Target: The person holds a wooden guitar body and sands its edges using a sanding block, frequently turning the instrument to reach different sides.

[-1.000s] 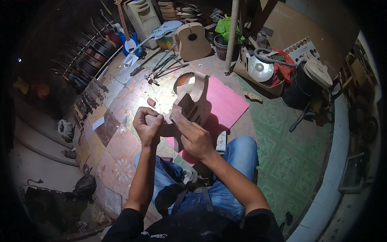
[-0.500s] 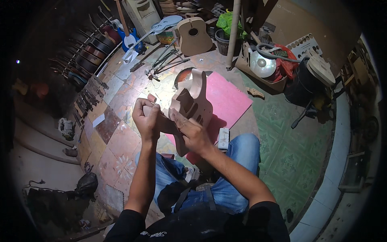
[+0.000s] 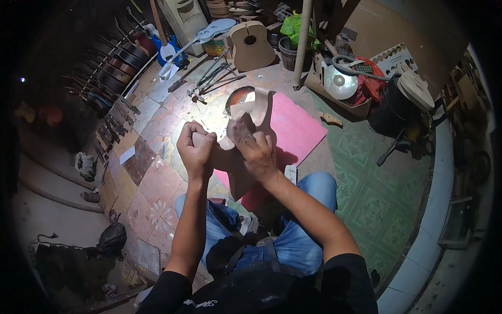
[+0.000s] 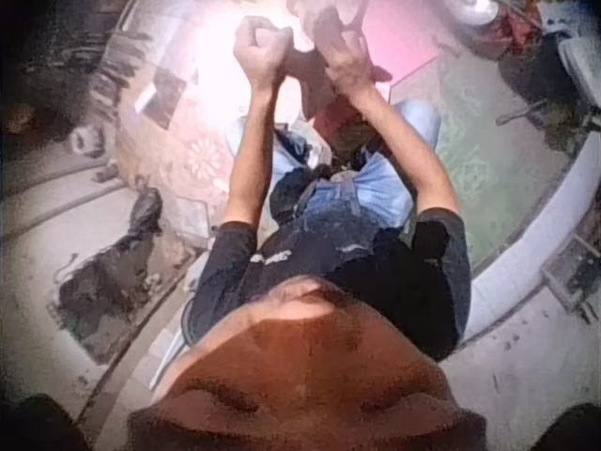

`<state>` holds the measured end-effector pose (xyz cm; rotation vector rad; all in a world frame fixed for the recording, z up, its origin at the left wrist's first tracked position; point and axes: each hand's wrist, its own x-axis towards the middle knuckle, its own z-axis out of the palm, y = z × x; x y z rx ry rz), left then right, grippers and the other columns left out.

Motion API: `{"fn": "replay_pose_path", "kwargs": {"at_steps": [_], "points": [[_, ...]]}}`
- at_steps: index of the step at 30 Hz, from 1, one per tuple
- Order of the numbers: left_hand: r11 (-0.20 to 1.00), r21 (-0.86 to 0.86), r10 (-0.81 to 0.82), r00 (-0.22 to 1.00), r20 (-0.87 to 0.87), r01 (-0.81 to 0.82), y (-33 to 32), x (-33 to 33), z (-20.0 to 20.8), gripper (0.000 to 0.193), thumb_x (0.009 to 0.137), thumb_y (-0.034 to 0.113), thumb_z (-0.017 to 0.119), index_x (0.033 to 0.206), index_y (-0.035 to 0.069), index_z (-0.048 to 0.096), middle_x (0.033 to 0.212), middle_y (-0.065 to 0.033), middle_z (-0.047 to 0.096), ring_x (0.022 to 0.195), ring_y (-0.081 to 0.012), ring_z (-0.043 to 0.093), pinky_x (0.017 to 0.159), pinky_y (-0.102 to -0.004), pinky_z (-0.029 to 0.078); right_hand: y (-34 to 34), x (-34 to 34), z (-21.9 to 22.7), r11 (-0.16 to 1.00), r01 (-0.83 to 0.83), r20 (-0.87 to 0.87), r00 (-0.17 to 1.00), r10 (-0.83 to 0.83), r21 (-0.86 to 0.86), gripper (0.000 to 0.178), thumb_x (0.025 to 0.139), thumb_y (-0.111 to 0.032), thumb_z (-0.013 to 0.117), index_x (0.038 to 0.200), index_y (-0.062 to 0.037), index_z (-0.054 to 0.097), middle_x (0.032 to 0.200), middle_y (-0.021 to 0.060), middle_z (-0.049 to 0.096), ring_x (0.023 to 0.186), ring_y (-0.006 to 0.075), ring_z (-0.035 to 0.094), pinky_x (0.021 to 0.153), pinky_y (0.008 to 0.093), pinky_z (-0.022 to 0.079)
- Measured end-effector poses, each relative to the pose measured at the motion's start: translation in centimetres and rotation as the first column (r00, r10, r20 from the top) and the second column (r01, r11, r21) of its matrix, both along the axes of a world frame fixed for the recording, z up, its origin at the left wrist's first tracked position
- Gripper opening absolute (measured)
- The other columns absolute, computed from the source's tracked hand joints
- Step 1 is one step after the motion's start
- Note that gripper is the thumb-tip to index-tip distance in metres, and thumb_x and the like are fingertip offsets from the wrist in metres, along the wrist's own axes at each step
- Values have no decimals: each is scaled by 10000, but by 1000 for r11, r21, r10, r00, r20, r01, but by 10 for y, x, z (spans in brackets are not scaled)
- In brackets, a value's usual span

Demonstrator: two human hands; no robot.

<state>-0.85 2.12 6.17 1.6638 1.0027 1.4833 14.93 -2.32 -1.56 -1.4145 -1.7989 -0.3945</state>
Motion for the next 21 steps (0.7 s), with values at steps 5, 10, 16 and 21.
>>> {"fn": "replay_pose_path", "kwargs": {"at_steps": [5,10,16,21], "points": [[1000,-27,6,1000,23,-5,7,-3,-6,187,824,85,677,862,42,499,715,-42,558,579,-123,605,539,-259,497,-2,2,-13,999,-42,75,996,42,-8,676,796,4,579,1464,-95,555,1590,73,461,833,230,544,717,357,420],[1000,17,20,1000,-24,-20,6,-6,-6,197,823,90,682,869,44,496,721,-45,556,585,-128,606,543,-264,504,-4,-9,-10,999,-32,-29,999,32,-18,671,802,-23,606,1467,-94,550,1587,60,466,807,210,551,707,355,420],[999,-51,-7,999,34,9,-5,-5,-1,206,841,113,686,858,47,491,799,-56,529,610,-115,569,605,-241,512,-24,-23,20,985,38,53,998,-29,-169,648,810,35,577,1450,-64,548,1575,117,465,828,275,616,706,402,478],[998,60,23,991,129,-31,-8,2,-6,203,945,205,640,933,41,521,889,-24,499,801,-68,448,758,-238,403,-41,-43,53,878,-455,-649,715,259,-151,244,809,94,477,1008,144,609,1482,306,477,1170,474,604,973,489,500]]}}
